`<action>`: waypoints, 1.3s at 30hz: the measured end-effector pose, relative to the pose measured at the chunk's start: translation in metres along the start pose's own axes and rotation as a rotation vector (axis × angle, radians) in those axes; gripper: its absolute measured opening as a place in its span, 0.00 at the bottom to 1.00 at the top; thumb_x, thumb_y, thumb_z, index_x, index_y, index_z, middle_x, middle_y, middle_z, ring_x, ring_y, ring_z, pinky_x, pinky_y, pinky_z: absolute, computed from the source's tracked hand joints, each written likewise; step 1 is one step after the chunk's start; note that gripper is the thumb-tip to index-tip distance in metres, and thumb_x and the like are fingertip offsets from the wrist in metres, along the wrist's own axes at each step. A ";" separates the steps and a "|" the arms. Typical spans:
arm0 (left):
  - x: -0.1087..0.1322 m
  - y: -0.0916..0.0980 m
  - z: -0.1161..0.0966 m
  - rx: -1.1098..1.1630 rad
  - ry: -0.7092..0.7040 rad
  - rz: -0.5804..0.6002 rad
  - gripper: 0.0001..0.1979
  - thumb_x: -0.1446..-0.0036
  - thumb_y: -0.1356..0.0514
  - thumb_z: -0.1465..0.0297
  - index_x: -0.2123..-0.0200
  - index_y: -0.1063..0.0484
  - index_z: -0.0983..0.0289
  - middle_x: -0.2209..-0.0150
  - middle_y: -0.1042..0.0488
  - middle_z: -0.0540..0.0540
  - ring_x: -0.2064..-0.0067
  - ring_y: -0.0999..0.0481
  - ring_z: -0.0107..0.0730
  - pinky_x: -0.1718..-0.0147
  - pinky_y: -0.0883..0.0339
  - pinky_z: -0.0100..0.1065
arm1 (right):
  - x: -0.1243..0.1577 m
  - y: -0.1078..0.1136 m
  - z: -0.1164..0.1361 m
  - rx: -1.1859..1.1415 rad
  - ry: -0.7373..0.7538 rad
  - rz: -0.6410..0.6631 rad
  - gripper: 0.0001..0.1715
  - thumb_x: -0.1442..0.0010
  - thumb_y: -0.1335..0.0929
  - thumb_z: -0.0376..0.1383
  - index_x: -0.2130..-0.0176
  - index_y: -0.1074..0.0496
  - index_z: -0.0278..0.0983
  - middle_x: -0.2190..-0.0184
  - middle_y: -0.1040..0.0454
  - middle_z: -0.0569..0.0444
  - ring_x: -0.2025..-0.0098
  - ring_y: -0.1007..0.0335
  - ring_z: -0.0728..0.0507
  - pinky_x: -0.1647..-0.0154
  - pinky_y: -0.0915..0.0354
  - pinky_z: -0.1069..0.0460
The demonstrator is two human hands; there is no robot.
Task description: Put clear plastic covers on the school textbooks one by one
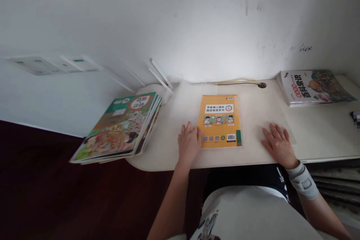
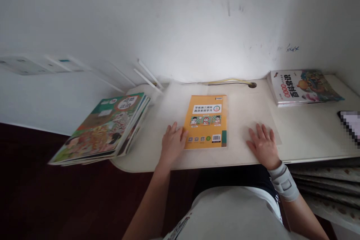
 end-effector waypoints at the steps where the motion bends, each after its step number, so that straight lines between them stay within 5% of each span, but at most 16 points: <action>1: 0.000 0.000 0.001 0.016 0.000 -0.011 0.21 0.39 0.55 0.65 0.53 0.30 0.71 0.38 0.44 0.70 0.37 0.49 0.61 0.46 0.45 0.58 | 0.000 -0.001 0.000 -0.003 0.001 0.002 0.24 0.37 0.41 0.44 0.45 0.34 0.39 0.42 0.38 0.41 0.40 0.45 0.34 0.44 0.47 0.37; 5: -0.001 0.006 0.007 0.175 -0.007 -0.094 0.20 0.40 0.53 0.65 0.56 0.29 0.70 0.40 0.42 0.70 0.37 0.49 0.59 0.45 0.47 0.60 | 0.000 0.000 0.000 -0.009 -0.001 -0.002 0.24 0.37 0.41 0.44 0.44 0.35 0.40 0.42 0.38 0.41 0.40 0.45 0.34 0.44 0.47 0.36; 8: 0.004 0.017 0.006 0.496 -0.035 -0.119 0.21 0.40 0.51 0.61 0.51 0.31 0.69 0.42 0.37 0.67 0.38 0.44 0.52 0.43 0.46 0.54 | 0.000 0.000 0.000 -0.013 -0.002 0.000 0.24 0.37 0.41 0.44 0.45 0.34 0.39 0.41 0.38 0.41 0.40 0.45 0.34 0.44 0.47 0.37; 13: 0.027 0.038 -0.049 1.049 -0.286 -0.025 0.31 0.39 0.50 0.59 0.36 0.52 0.63 0.39 0.41 0.63 0.41 0.38 0.43 0.47 0.37 0.43 | 0.000 0.001 0.000 -0.025 -0.005 0.004 0.24 0.37 0.40 0.44 0.45 0.34 0.39 0.42 0.38 0.41 0.39 0.46 0.33 0.44 0.47 0.36; 17: 0.039 0.050 -0.087 0.797 -0.402 -0.260 0.33 0.40 0.48 0.69 0.35 0.59 0.59 0.35 0.51 0.60 0.37 0.46 0.40 0.42 0.42 0.40 | 0.000 -0.001 -0.001 -0.034 -0.013 0.009 0.24 0.37 0.40 0.44 0.45 0.34 0.39 0.42 0.38 0.41 0.40 0.45 0.33 0.44 0.46 0.35; 21: 0.052 0.059 -0.116 0.478 -0.555 -0.544 0.33 0.42 0.53 0.82 0.35 0.55 0.58 0.39 0.41 0.57 0.41 0.37 0.34 0.46 0.34 0.35 | -0.001 0.003 -0.001 -0.115 -0.029 -0.009 0.23 0.38 0.39 0.42 0.46 0.33 0.38 0.43 0.37 0.40 0.39 0.46 0.32 0.44 0.47 0.34; 26: 0.066 0.071 -0.135 0.401 -0.633 -0.697 0.33 0.44 0.53 0.85 0.37 0.51 0.59 0.43 0.35 0.58 0.45 0.31 0.34 0.52 0.29 0.32 | -0.018 0.046 0.012 -0.663 -0.079 -0.114 0.19 0.38 0.39 0.41 0.53 0.29 0.34 0.51 0.29 0.41 0.47 0.35 0.39 0.46 0.41 0.41; 29: 0.070 0.071 -0.141 0.418 -0.643 -0.693 0.31 0.43 0.51 0.84 0.37 0.50 0.60 0.43 0.35 0.59 0.44 0.32 0.36 0.50 0.30 0.35 | -0.039 0.061 0.044 -1.199 -0.042 0.043 0.18 0.37 0.39 0.44 0.62 0.27 0.35 0.64 0.24 0.49 0.60 0.29 0.45 0.56 0.34 0.50; 33: 0.070 0.066 -0.137 0.466 -0.640 -0.612 0.30 0.40 0.51 0.80 0.36 0.51 0.61 0.41 0.38 0.59 0.42 0.36 0.37 0.47 0.33 0.37 | -0.057 0.059 0.080 -1.643 -0.075 0.261 0.18 0.41 0.35 0.46 0.71 0.27 0.35 0.75 0.26 0.55 0.71 0.31 0.50 0.66 0.34 0.54; 39: 0.065 0.060 -0.120 0.558 -0.581 -0.485 0.29 0.39 0.52 0.78 0.36 0.54 0.57 0.38 0.42 0.56 0.40 0.38 0.33 0.46 0.35 0.35 | -0.061 0.036 0.110 -1.979 -0.132 0.434 0.16 0.47 0.30 0.46 0.70 0.25 0.35 0.73 0.24 0.55 0.72 0.31 0.52 0.66 0.34 0.55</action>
Point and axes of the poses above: each hand's wrist, its own x-axis away from the middle knuckle, its own y-axis out of the back of the hand, z = x × y, the point moved 10 cm from there along -x, towards the middle knuckle
